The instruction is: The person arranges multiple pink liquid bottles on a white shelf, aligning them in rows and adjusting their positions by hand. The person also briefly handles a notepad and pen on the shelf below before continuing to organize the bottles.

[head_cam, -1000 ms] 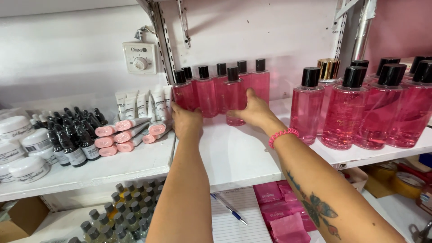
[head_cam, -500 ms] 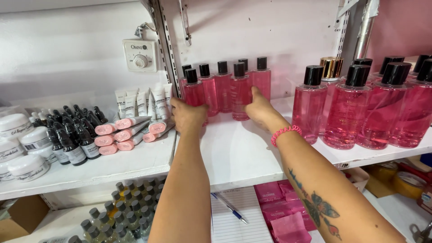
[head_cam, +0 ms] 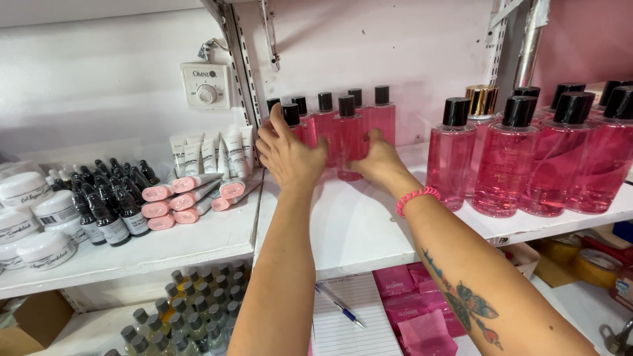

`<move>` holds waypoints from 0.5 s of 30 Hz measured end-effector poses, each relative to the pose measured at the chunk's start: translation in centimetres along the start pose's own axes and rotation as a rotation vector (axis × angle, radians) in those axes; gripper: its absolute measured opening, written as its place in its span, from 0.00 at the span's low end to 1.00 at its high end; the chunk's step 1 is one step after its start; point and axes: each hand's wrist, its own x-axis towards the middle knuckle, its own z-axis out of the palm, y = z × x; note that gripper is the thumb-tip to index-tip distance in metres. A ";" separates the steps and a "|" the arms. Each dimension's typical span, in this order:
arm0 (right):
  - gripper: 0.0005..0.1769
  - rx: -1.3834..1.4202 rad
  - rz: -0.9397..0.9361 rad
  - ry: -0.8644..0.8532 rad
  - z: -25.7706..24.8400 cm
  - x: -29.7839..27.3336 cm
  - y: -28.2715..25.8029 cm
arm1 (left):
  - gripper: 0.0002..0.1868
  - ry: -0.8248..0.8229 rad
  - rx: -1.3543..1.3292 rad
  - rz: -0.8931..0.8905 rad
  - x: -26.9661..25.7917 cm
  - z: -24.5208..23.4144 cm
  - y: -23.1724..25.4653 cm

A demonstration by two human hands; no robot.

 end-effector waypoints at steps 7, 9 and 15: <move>0.57 -0.154 -0.001 0.104 0.1 -1.6 -2.6 | 0.46 0.182 -0.057 0.155 -0.5 0.0 0.5; 0.58 -0.272 -0.140 0.197 0.5 -1.0 -2.3 | 0.41 0.289 -0.082 0.249 -0.7 -0.2 0.7; 0.24 -0.413 -0.410 0.031 -4.3 -3.0 -4.4 | 0.31 0.304 -0.243 0.445 -2.1 -1.1 3.3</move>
